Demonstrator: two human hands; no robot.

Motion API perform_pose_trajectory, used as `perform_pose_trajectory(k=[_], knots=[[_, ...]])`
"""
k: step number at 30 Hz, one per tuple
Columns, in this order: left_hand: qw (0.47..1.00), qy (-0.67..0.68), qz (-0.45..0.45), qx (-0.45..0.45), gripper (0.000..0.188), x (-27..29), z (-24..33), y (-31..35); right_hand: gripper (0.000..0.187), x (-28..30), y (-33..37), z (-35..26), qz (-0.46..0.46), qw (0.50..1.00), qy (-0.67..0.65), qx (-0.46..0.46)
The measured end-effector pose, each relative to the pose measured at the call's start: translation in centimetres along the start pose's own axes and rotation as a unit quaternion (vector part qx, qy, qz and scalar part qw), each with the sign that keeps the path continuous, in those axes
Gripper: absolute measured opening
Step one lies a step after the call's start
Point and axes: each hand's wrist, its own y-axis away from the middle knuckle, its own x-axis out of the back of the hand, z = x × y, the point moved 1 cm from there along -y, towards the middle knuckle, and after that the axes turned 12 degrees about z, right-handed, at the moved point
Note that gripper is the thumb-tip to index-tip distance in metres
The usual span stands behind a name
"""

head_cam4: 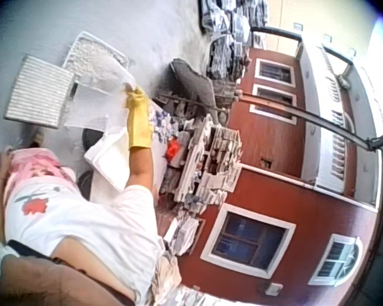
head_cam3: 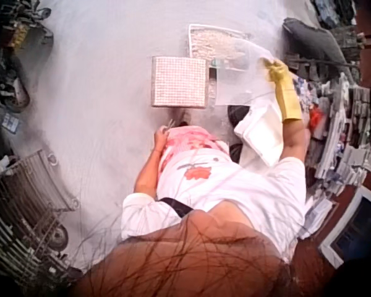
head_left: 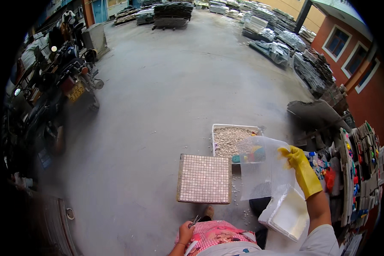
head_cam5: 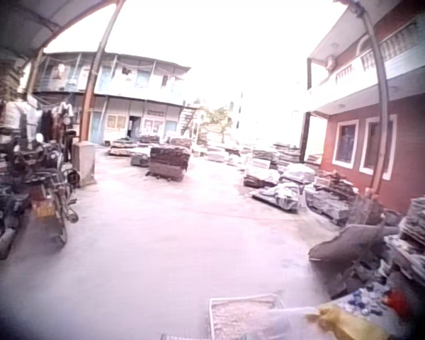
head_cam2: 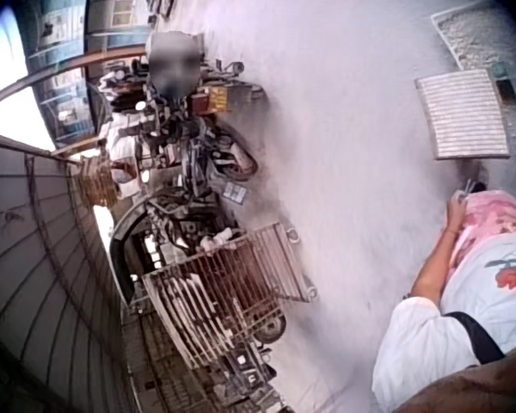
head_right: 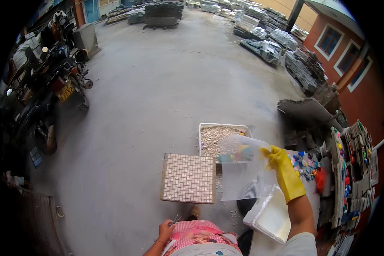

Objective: The person repeatedly scoops a white substance from a container and spreads it over the surface of small square tile sheets using a gloved hand. After treating each sheet, the person places it onto a vertical drying rack.

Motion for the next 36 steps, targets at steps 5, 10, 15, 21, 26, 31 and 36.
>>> perform_pose_trajectory(k=[5,10,15,21,26,31,36], knots=[[0.989,0.043,0.076,0.115,0.017,0.7,-0.4,0.3,0.023,-6.9,-2.7,8.0,-0.055,0.987,-0.139,-0.061],[0.959,0.133,0.124,0.218,0.011,0.2,-3.9,0.7,0.024,-15.8,-3.3,17.4,-0.077,0.942,-0.291,-0.149],[0.951,0.132,0.108,0.257,0.009,0.0,-6.1,0.3,0.026,-22.4,-2.0,21.3,-0.059,0.908,-0.338,-0.239],[0.947,0.12,0.079,0.286,0.013,0.3,-6.2,0.0,0.028,-26.5,-1.4,22.7,-0.038,0.896,-0.341,-0.281],[0.944,0.133,0.064,0.294,0.013,0.7,-7.5,0.1,0.028,-28.0,-1.2,23.0,-0.032,0.88,-0.369,-0.296],[0.953,0.148,0.043,0.263,0.011,0.6,-6.4,-1.1,0.033,-27.7,-1.5,23.6,-0.059,0.876,-0.385,-0.285],[0.944,0.173,0.033,0.28,0.009,0.4,-6.2,-2.0,0.038,-28.1,-0.4,22.3,-0.039,0.877,-0.394,-0.272]])
